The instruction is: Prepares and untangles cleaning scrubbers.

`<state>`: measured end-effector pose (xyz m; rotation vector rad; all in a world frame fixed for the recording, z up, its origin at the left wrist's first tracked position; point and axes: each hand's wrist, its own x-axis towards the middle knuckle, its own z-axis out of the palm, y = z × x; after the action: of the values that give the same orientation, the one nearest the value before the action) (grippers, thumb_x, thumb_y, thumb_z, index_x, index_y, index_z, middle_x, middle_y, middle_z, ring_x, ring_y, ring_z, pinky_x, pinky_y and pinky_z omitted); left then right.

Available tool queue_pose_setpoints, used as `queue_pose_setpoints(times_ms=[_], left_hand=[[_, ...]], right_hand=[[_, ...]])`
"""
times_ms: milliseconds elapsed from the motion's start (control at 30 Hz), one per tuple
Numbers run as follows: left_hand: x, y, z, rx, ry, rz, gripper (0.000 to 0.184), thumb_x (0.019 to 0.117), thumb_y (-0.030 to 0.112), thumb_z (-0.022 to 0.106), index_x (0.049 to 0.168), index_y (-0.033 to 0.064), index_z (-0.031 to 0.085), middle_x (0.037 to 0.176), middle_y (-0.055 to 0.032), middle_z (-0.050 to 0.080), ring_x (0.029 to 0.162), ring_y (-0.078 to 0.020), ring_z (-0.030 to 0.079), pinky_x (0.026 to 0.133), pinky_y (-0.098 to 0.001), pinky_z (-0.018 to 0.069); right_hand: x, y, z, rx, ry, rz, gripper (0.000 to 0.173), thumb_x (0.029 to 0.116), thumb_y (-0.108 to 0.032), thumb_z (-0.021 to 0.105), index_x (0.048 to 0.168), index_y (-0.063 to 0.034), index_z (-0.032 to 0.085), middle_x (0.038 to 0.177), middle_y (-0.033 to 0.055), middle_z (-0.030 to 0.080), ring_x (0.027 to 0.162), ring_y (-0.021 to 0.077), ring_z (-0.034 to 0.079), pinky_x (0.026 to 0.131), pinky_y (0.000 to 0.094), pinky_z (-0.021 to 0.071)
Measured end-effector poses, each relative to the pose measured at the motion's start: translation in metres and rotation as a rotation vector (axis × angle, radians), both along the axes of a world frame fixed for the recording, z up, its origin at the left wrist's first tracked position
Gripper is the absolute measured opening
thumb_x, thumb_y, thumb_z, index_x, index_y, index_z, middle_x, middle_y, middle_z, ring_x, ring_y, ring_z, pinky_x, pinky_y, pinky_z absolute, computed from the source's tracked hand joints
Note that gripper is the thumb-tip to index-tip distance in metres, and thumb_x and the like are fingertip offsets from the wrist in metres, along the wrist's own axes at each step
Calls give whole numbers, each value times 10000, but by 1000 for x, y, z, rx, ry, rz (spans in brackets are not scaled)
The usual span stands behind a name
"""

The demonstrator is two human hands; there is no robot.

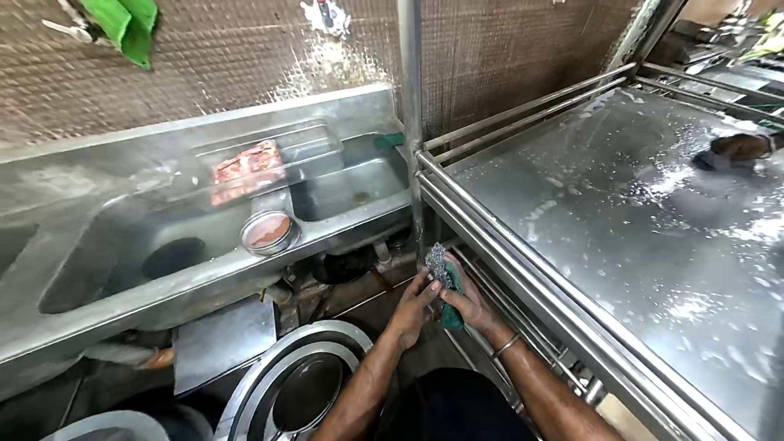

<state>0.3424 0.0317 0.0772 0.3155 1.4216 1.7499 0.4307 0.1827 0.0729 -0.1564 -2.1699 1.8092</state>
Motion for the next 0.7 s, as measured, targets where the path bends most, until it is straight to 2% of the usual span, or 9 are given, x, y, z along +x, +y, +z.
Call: queue_pose_setpoints(times_ms=[67, 133, 200, 267, 367, 433, 533, 633, 700], left_hand=[[4, 4, 1, 32, -34, -21, 760, 923, 437, 692, 1560, 165, 378, 1215, -132, 666, 985, -219, 672, 793, -380, 577], [7, 6, 2, 57, -87, -14, 708, 896, 397, 731, 1470, 94, 448, 1156, -156, 684, 990, -240, 691, 850, -416, 593], [7, 9, 2, 91, -116, -2, 668, 860, 347, 780, 1380, 37, 497, 1091, -171, 697, 957, -247, 705, 844, -424, 601], [6, 14, 0, 136, -112, 13, 613, 863, 295, 759, 1353, 17, 515, 1085, -169, 699, 957, -237, 705, 848, -416, 601], [5, 20, -1, 182, -92, 50, 434, 958, 180, 550, 1363, 25, 534, 1084, -153, 708, 945, -223, 704, 830, -413, 600], [4, 25, -2, 191, -101, 78, 361, 1019, 175, 463, 1334, 28, 559, 1060, -150, 716, 925, -221, 709, 815, -411, 603], [-1, 29, -6, 197, -105, 101, 323, 1042, 186, 436, 1274, 24, 593, 1001, -142, 721, 857, -209, 711, 762, -386, 610], [-8, 32, -8, 202, -105, 125, 337, 1075, 153, 383, 1313, 7, 572, 1062, -159, 716, 930, -232, 712, 820, -414, 609], [-14, 36, -10, 203, -92, 161, 323, 1072, 132, 370, 1273, -7, 582, 1040, -153, 718, 918, -223, 714, 814, -404, 611]], right_hand=[[4, -1, 0, 132, 6, 53, 792, 900, -387, 642, 1595, -123, 368, 1701, 85, 233, 1554, 221, 253, 1231, 485, 327], [8, -5, 1, 212, 7, 98, 854, 843, -346, 693, 1592, -99, 367, 1710, 107, 195, 1567, 248, 215, 1242, 486, 304], [11, -5, 2, 251, 8, 120, 888, 796, -325, 739, 1572, -74, 388, 1714, 110, 174, 1575, 248, 187, 1258, 469, 277], [14, 1, 4, 283, 3, 114, 924, 795, -327, 763, 1589, -78, 360, 1722, 110, 142, 1583, 261, 157, 1263, 479, 268], [15, 9, 7, 306, -28, 35, 945, 800, -305, 808, 1604, -126, 345, 1719, 87, 169, 1569, 231, 221, 1249, 452, 324], [13, 12, 6, 319, -26, -5, 952, 789, -300, 818, 1601, -139, 348, 1713, 84, 194, 1553, 212, 267, 1231, 431, 357], [8, 10, 0, 336, -2, -80, 955, 778, -310, 836, 1584, -120, 361, 1699, 98, 230, 1534, 212, 309, 1215, 420, 384], [0, 3, -4, 354, 4, -201, 993, 760, -300, 856, 1585, -99, 343, 1670, 115, 299, 1516, 213, 348, 1213, 409, 393], [-6, -3, -6, 353, -12, -312, 953, 748, -309, 868, 1544, -84, 395, 1624, 116, 387, 1474, 194, 417, 1185, 390, 432]])
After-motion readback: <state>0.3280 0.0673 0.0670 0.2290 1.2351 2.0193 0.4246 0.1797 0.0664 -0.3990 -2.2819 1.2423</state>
